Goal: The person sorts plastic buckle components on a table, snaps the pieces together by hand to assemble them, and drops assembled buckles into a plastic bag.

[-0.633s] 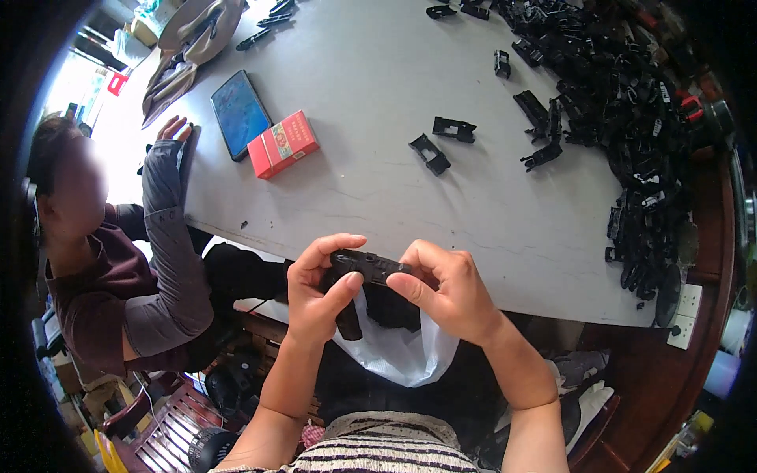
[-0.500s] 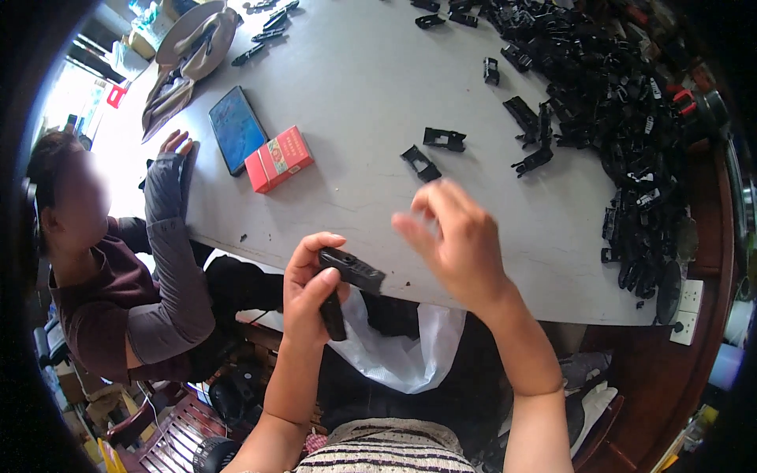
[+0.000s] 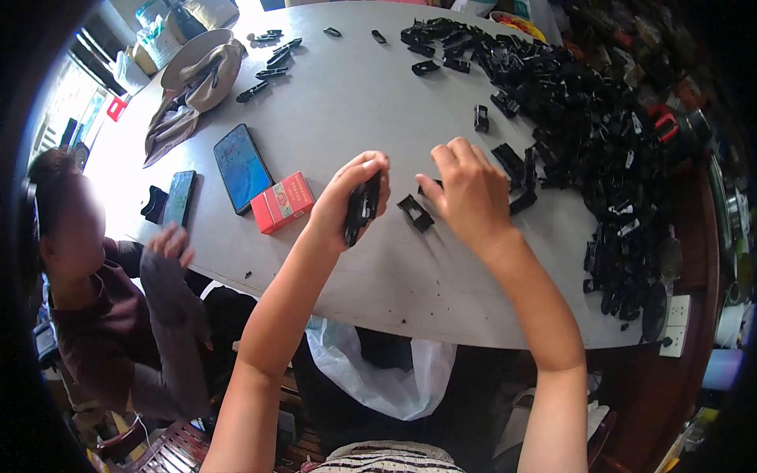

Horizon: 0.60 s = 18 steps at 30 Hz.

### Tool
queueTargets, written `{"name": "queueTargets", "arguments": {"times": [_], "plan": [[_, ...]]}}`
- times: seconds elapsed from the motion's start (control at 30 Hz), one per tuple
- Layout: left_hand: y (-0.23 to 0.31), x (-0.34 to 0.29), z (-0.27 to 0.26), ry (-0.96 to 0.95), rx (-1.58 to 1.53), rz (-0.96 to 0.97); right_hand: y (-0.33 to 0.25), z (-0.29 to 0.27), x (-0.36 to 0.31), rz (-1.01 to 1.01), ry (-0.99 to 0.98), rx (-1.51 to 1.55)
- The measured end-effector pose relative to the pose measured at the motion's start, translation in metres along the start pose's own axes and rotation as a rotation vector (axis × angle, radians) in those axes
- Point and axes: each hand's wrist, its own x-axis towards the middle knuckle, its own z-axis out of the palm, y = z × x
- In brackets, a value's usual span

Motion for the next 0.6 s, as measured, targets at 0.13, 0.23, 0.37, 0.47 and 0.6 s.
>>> {"name": "queueTargets", "arguments": {"times": [0.13, 0.23, 0.37, 0.47, 0.6], "plan": [[-0.009, 0.02, -0.018, -0.108, 0.012, 0.051, 0.03, 0.009, 0.038, -0.034, -0.011, -0.008], [-0.011, 0.027, -0.019, -0.137, -0.01, 0.046, 0.051, 0.024, 0.072, -0.049, 0.02, -0.023], [-0.015, 0.029, -0.016, -0.163, -0.046, 0.02, 0.046, 0.055, 0.12, -0.133, 0.028, 0.059], [-0.012, 0.026, -0.013, -0.189, -0.025, -0.026, 0.025, 0.078, 0.162, -0.249, -0.031, 0.165], [-0.019, 0.029, -0.011, -0.302, 0.101, -0.007, -0.013, 0.112, 0.212, -0.355, -0.198, 0.266]]}}
